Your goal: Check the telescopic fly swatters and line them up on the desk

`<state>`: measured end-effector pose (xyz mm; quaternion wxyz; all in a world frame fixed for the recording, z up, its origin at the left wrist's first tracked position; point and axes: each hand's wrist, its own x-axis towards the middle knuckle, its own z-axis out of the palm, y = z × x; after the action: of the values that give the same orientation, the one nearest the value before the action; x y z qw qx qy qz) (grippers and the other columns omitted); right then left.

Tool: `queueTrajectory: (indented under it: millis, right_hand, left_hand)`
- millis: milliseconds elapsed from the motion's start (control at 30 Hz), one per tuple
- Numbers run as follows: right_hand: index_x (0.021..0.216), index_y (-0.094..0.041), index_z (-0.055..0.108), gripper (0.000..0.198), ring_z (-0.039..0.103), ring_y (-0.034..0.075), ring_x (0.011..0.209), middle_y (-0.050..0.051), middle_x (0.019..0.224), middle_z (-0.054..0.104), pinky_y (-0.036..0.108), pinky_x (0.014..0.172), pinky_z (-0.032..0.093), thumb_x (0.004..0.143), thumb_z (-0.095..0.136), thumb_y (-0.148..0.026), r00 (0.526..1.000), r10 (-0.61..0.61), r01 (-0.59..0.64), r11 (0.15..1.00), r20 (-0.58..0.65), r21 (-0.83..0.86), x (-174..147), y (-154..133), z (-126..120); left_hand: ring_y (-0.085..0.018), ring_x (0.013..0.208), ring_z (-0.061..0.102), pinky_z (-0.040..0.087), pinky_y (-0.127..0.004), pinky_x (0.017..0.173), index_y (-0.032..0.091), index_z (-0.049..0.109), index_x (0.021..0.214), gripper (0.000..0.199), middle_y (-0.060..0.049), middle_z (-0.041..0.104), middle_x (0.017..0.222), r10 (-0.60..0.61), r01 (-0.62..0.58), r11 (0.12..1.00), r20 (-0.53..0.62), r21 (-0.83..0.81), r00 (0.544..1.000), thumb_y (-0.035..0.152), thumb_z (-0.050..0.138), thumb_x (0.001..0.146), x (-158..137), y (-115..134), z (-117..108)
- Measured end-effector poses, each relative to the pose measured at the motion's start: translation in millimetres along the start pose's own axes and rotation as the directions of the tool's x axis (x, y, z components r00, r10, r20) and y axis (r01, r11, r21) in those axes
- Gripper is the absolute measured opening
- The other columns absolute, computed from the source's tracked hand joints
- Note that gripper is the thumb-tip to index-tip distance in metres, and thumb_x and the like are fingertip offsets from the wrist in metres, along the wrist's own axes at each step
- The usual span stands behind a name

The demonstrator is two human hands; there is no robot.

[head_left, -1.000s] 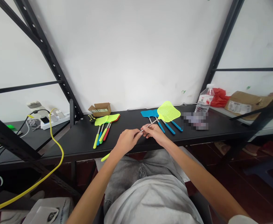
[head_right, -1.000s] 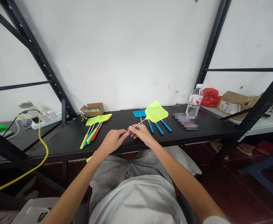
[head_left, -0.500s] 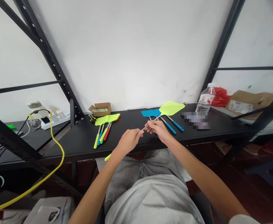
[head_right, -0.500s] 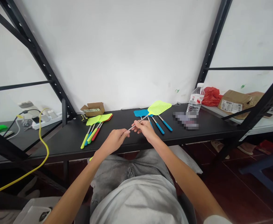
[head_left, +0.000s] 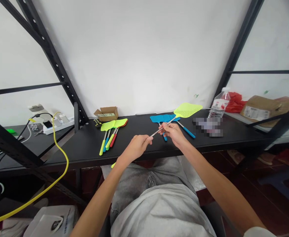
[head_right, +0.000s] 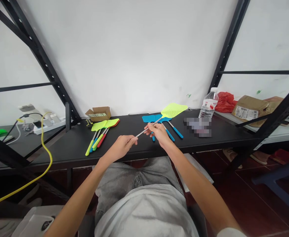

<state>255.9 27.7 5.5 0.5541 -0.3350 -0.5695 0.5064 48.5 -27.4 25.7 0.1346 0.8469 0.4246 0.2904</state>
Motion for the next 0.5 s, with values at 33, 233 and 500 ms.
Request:
queueTrajectory:
  millis: [33,233,500]
  right_hand:
    - [0.075,-0.017,0.073,0.041,0.062,0.015,0.065,0.009,0.071,0.070,0.023,0.052,0.044,0.076,0.070,-0.057,1.000,-0.003,0.003,1.000,-0.001,0.001,1,0,-2]
    - [0.073,-0.017,0.072,0.042,0.061,0.015,0.063,0.008,0.071,0.070,0.023,0.051,0.043,0.073,0.072,-0.059,0.998,-0.005,0.007,0.999,-0.055,0.032,4,-2,-12]
    - [0.073,-0.017,0.071,0.044,0.062,0.015,0.064,0.008,0.071,0.070,0.023,0.052,0.043,0.071,0.073,-0.061,0.990,0.002,0.004,0.999,-0.140,0.040,8,-7,-30]
  left_hand:
    - [-0.014,0.059,0.050,0.033,-0.025,0.063,0.018,0.062,0.075,0.046,0.001,0.057,0.062,-0.001,0.001,1.000,0.000,0.000,1.000,0.043,0.031,0.100,0,0,-1]
    - [-0.014,0.057,0.048,0.033,-0.025,0.061,0.019,0.064,0.078,0.045,0.002,0.052,0.056,-0.021,0.020,1.000,0.039,0.019,0.999,0.043,0.033,0.099,-2,-4,-5]
    - [-0.015,0.059,0.049,0.033,-0.026,0.063,0.019,0.063,0.079,0.046,0.001,0.054,0.059,-0.025,0.020,0.997,0.068,0.074,0.997,0.044,0.031,0.099,-4,-6,-13]
